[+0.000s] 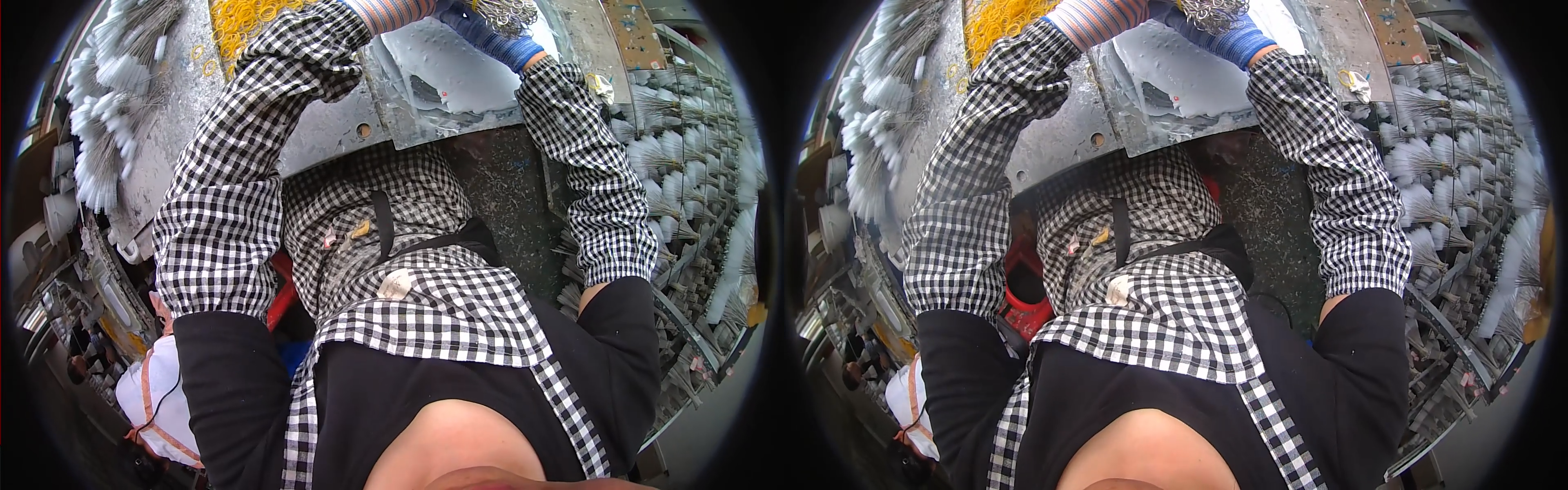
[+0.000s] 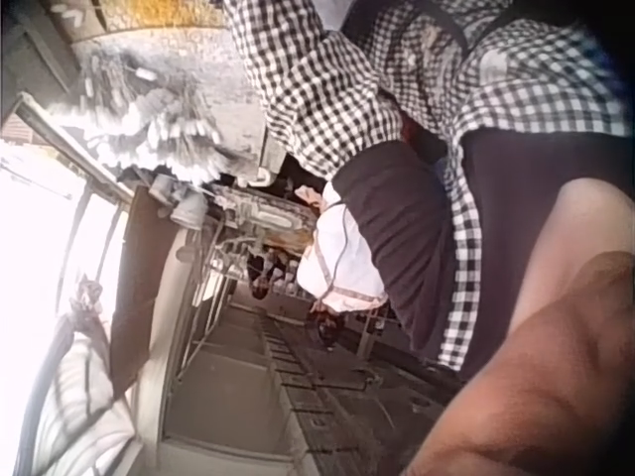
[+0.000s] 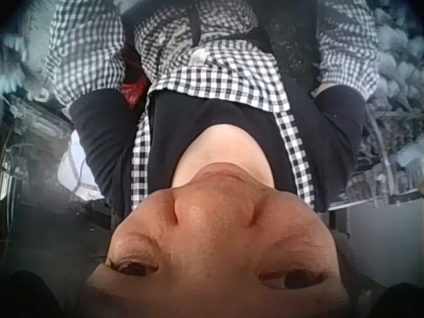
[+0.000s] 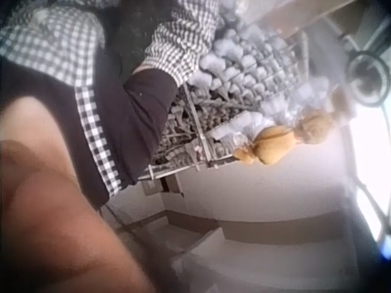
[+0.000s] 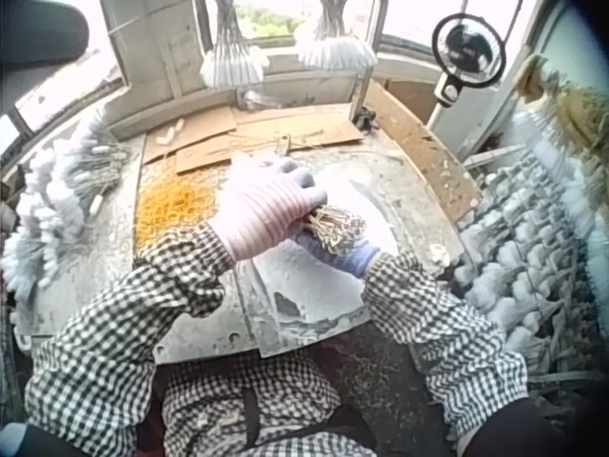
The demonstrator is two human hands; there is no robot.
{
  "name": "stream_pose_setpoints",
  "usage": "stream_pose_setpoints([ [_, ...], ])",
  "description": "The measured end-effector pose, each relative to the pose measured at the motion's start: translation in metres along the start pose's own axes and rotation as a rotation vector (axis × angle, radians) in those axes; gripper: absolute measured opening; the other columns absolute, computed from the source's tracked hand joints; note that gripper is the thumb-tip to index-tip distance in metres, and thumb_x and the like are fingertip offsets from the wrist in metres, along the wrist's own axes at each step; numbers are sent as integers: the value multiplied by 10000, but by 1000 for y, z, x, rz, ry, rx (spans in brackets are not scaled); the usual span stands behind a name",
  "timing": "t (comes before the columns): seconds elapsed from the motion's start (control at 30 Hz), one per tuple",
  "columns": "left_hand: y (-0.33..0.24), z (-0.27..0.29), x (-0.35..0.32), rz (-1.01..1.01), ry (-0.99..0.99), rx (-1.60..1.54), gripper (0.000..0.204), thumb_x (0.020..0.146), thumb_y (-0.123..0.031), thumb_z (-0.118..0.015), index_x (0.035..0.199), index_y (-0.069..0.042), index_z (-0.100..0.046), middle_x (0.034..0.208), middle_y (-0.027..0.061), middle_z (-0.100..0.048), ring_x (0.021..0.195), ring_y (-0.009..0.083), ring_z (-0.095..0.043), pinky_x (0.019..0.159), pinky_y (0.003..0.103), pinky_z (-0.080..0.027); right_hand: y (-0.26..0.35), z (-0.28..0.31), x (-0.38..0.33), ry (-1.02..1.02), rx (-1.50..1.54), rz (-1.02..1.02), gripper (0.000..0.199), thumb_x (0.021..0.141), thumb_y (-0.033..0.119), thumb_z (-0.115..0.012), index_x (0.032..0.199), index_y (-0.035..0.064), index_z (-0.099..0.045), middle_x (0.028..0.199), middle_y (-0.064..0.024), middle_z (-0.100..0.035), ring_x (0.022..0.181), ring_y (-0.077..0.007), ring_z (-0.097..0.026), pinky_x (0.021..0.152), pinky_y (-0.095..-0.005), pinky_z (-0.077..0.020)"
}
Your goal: Applying adhesive paste to bundles of white bristles and assembling them into brush-like objects.
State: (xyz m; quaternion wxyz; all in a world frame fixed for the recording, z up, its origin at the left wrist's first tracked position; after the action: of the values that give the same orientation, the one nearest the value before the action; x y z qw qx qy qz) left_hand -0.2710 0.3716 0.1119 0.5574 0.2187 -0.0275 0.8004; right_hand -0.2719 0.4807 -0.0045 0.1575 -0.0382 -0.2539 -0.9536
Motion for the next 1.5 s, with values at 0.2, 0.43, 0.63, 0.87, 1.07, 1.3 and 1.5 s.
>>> stream_pose_setpoints([
  [0.2, -1, 3, 0, -7, 42, -9, 332, 753, -294, -790, 1041, -240, -634, 1026, 11, -638, 1044, 248, -621, 812, 511, -514, 1, -7, -5, 20, -160, -11, 351, 1018, 395, -527, 1207, 133, -666, 1181, -150, -705, 1076, -341, -665, 946, -452, -521],
  [0.43, -2, 2, -3, -39, 42, -32, 308, 759, -279, -782, 1028, -238, -637, 1030, 18, -642, 1053, 245, -628, 827, 512, -517, 0, -11, -9, -61, -66, -7, 307, 972, 361, -590, 1109, 106, -692, 1043, -146, -721, 944, -300, -693, 850, -427, -539],
  [0.63, 0, 4, -3, -75, -35, -113, 278, 764, -248, -758, 1013, -224, -637, 989, 27, -642, 1009, 247, -647, 816, 439, -526, -29, -38, -5, -40, -1, -10, 337, 978, 367, -623, 1188, 116, -702, 1038, -99, -763, 955, -310, -728, 846, -427, -580],
  [0.87, 18, 35, -29, 231, -327, -176, 397, 706, -197, -770, 1086, -199, -657, 1025, 82, -632, 1023, 307, -605, 884, 470, -477, 40, 15, -11, 65, -193, -40, 390, 979, 134, -626, 1361, 68, -580, 1236, -91, -649, 1026, -257, -655, 826, -347, -543],
  [1.07, 61, 50, -142, 690, -546, -363, 395, 877, -181, -801, 1190, 16, -664, 951, 50, -707, 916, 191, -708, 771, 317, -577, 162, 149, -80, -614, -8, 186, 211, 809, 14, -805, 1009, -9, -741, 963, -128, -753, 855, -250, -719, 756, -343, -567],
  [1.3, -9, -6, -231, 966, -197, -547, 528, 968, -414, -660, 1305, -13, -596, 1186, 121, -703, 1074, 241, -670, 986, 391, -521, 181, 111, -129, -455, 295, 121, 173, 817, -13, -787, 986, 0, -754, 853, -85, -701, 781, -219, -651, 709, -338, -503],
  [1.5, -90, -63, -291, 655, 351, 379, 366, 988, -306, -590, 1273, -76, -611, 1177, 73, -703, 1081, 206, -664, 973, 390, -527, 183, 76, -128, -363, 507, 10, 132, 835, 14, -778, 965, 18, -758, 807, -60, -687, 729, -189, -615, 692, -328, -485],
])
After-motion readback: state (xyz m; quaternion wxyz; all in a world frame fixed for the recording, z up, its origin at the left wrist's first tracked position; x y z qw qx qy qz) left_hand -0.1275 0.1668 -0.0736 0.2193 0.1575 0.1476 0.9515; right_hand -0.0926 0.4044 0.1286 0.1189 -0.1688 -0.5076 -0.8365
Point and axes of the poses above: each hand's wrist, its own x-axis towards the middle knuckle, its own z-axis out of the back of the hand, y = z × x, the point moved 7 cm from there along x, towards the middle knuckle
